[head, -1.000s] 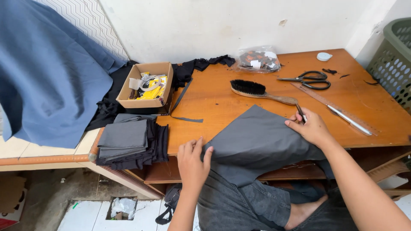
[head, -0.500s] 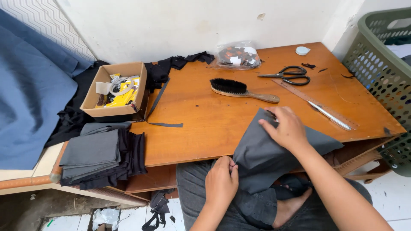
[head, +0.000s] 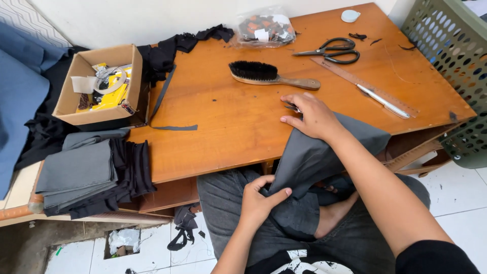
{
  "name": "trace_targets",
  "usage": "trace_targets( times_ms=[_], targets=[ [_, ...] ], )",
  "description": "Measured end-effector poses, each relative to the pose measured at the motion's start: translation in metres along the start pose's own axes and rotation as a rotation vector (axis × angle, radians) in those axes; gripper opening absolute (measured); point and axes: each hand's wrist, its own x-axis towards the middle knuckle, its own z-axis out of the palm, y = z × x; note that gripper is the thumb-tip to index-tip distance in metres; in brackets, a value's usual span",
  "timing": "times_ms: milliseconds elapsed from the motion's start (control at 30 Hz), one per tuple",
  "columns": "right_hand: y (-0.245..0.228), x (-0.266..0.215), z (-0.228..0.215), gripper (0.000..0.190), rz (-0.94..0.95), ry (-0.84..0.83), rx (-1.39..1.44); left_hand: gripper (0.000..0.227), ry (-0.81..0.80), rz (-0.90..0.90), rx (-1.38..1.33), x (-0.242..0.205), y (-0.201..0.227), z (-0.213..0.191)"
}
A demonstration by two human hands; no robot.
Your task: The person uses a small pair of scissors to trim the edges of a gray fabric piece held in their hands. They carefully cut along the seam and then unfold the fabric to continue trimming the edges.
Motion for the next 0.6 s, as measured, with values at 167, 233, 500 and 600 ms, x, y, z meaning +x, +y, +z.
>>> trace_targets(
  times_ms=[167,233,500,600],
  targets=[
    [-0.003,-0.004,0.002,0.034,-0.128,0.229,0.025,0.019,0.084,-0.132,-0.222,0.01,-0.032,0.008],
    [-0.001,-0.002,0.0,0.031,-0.137,0.23,0.03,0.015,0.113,-0.188,-0.248,0.004,-0.022,0.008],
    [0.003,0.001,0.001,0.045,-0.008,0.041,0.043,0.018,0.108,-0.138,-0.405,-0.009,-0.026,0.006],
    [0.005,0.001,0.002,0.046,0.0,0.05,0.037,0.017,0.165,-0.151,-0.489,-0.006,-0.043,0.011]
  ],
)
